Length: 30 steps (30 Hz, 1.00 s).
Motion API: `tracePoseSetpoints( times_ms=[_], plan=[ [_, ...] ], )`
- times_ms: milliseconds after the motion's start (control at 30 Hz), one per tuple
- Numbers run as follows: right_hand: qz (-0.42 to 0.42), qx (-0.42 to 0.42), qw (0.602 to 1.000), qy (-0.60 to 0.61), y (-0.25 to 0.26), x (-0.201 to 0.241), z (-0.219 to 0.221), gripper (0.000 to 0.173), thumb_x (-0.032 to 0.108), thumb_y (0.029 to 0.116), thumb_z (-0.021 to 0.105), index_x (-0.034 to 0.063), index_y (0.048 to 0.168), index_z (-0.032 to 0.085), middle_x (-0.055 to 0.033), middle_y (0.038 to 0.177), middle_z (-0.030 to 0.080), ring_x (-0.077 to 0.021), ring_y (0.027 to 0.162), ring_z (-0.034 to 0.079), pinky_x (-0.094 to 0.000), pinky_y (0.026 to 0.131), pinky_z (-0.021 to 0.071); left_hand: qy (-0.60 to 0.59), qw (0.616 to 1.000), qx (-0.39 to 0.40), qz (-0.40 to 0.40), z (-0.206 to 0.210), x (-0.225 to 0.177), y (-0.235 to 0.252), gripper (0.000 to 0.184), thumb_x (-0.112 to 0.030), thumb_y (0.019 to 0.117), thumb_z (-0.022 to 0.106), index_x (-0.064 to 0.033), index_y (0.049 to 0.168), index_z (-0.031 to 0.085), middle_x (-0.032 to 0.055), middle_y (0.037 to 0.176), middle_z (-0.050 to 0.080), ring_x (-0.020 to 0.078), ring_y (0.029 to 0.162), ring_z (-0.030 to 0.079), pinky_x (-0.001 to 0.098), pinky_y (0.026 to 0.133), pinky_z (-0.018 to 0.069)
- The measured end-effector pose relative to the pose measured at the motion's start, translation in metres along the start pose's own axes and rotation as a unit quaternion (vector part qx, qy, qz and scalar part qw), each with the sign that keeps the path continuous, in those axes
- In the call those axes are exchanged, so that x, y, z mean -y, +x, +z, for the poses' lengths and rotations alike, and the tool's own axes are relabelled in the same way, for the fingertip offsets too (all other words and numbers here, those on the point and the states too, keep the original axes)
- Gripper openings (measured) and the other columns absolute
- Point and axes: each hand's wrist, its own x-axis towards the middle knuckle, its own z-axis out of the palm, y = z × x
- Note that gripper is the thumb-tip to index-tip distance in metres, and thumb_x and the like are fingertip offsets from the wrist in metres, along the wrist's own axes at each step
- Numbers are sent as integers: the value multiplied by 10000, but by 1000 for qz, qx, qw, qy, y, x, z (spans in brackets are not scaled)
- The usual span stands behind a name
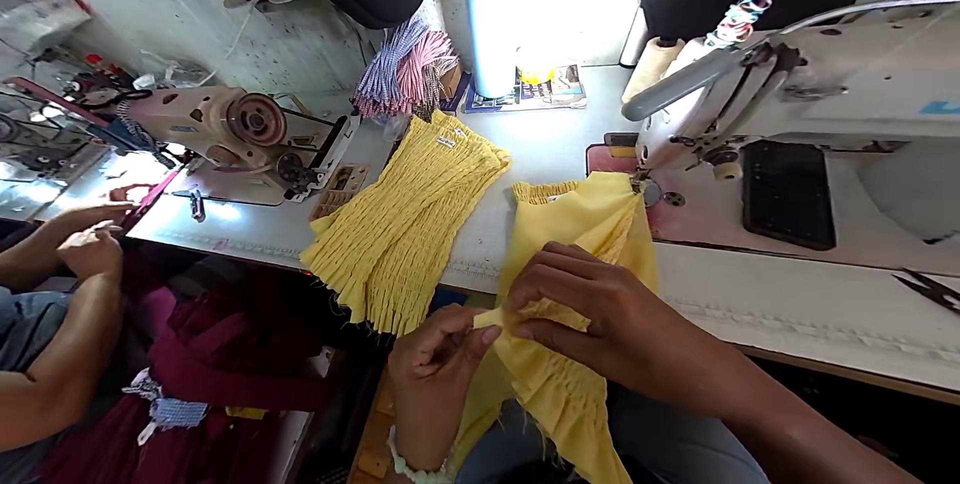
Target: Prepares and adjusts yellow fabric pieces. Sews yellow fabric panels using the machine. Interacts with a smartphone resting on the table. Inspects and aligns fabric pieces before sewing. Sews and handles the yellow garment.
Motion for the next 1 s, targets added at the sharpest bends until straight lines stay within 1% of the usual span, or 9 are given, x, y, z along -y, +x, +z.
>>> tracePoseSetpoints(
  times_ms=[100,167,267,433,567,733,800,900,1000],
  plan=[
    [4,17,999,28,-5,-5,-3,266,365,967,671,127,1082,696,32,946,708,-101,908,628,-285,831,481,12,1000,-15,-2,-2,1,0,126,-182,921,743,-165,1043,768,-95,941,756,-31,773,681,136,681,568],
    [1,21,999,33,-9,-10,-3,260,364,946,694,137,1070,712,43,930,710,-92,907,626,-273,837,473,11,1000,-16,-5,-3,2,0,131,-176,918,745,-156,1046,767,-90,954,760,-26,784,689,139,690,575],
    [2,17,1000,20,-11,-12,3,170,281,933,705,131,1012,723,32,853,666,-105,837,602,-264,790,464,5,1000,-14,-3,-1,3,0,136,-172,918,745,-161,1052,767,-94,968,761,-23,800,695,144,703,582],
    [11,31,999,35,-8,-11,9,102,219,899,721,139,916,661,4,923,673,-137,922,606,-284,808,479,15,1000,-6,5,-3,2,-2,133,-175,921,744,-164,1050,772,-96,969,760,-31,800,692,136,695,579],
    [16,28,998,55,-4,-5,12,104,129,840,710,127,889,619,18,805,639,-114,819,578,-249,757,433,20,1000,1,16,-3,0,-3,137,-171,923,741,-168,1056,772,-99,983,756,-36,813,688,129,703,574],
    [70,18,989,131,-1,-4,7,246,130,858,758,82,1093,700,28,896,678,-34,879,625,-146,817,507,38,999,2,38,-3,0,-3,138,-162,930,736,-158,1063,771,-95,980,748,-40,814,674,116,705,561],
    [75,18,986,149,0,-5,3,188,134,882,746,80,1060,713,32,903,691,-8,888,630,-120,820,504,43,998,4,38,-4,1,-3,131,-161,933,733,-157,1057,774,-95,981,749,-43,814,670,111,699,555],
    [41,-2,997,69,-2,-4,7,90,166,905,715,107,973,721,30,861,685,-61,858,621,-182,804,492,39,999,2,36,-4,2,-3,130,-166,929,740,-171,1057,765,-93,977,753,-36,816,679,121,695,558],
    [19,-27,999,5,-1,4,11,123,168,921,682,115,1024,722,22,835,656,-96,824,604,-194,774,491,33,999,-4,18,-5,2,-2,134,-176,940,726,-160,1067,763,-102,965,747,-56,777,661,107,674,547]
  ],
)
